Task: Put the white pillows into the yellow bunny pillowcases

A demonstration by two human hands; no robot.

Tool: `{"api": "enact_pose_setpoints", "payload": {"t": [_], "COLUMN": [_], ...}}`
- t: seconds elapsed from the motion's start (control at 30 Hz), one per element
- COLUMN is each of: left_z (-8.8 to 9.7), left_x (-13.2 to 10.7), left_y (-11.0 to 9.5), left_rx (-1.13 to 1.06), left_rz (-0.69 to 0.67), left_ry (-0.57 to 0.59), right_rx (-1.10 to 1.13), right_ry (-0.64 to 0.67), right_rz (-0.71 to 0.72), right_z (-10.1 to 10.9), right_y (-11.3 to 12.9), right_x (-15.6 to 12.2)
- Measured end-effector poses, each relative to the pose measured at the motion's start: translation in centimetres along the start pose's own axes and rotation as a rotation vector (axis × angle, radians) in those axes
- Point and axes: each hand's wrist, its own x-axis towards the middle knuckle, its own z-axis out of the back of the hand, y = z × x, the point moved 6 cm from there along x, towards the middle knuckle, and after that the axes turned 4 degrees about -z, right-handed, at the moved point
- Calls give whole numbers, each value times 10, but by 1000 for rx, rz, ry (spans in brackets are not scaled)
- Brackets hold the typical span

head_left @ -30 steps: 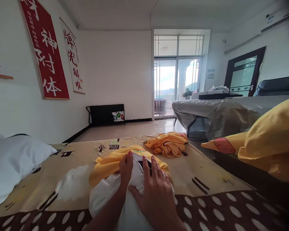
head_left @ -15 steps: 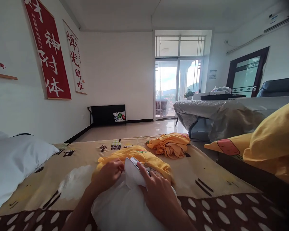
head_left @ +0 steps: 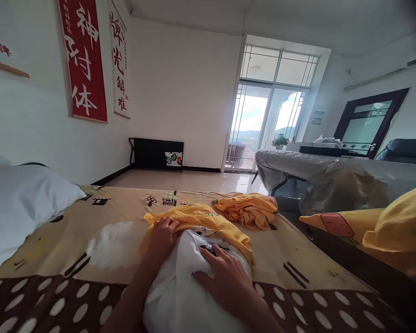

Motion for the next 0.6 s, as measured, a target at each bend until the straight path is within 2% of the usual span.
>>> {"api": "enact_pose_setpoints", "payload": {"t": [0.1, 0.27, 0.37, 0.47, 0.53, 0.6], "left_z": [8, 19, 32, 50, 58, 57], "left_x": [-1, -3, -7, -12, -14, -12], "left_y": [3, 9, 10, 13, 18, 24], "left_rx": [-54, -403, -559, -609, -589, -547], "left_rz": [-4, 126, 224, 280, 283, 249], "left_ry": [-84, -184, -299, -391, -373, -245], "right_rx": [-31, -104, -169, -234, -246, -216], "right_ry": [-6, -13, -25, -29, -43, -72], "right_rz": [-36, -53, -23, 57, 74, 37], "right_z": [0, -4, -8, -8, -5, -1], "right_y": [0, 6, 23, 45, 53, 50], "right_x": [5, 9, 8, 14, 22, 30]}}
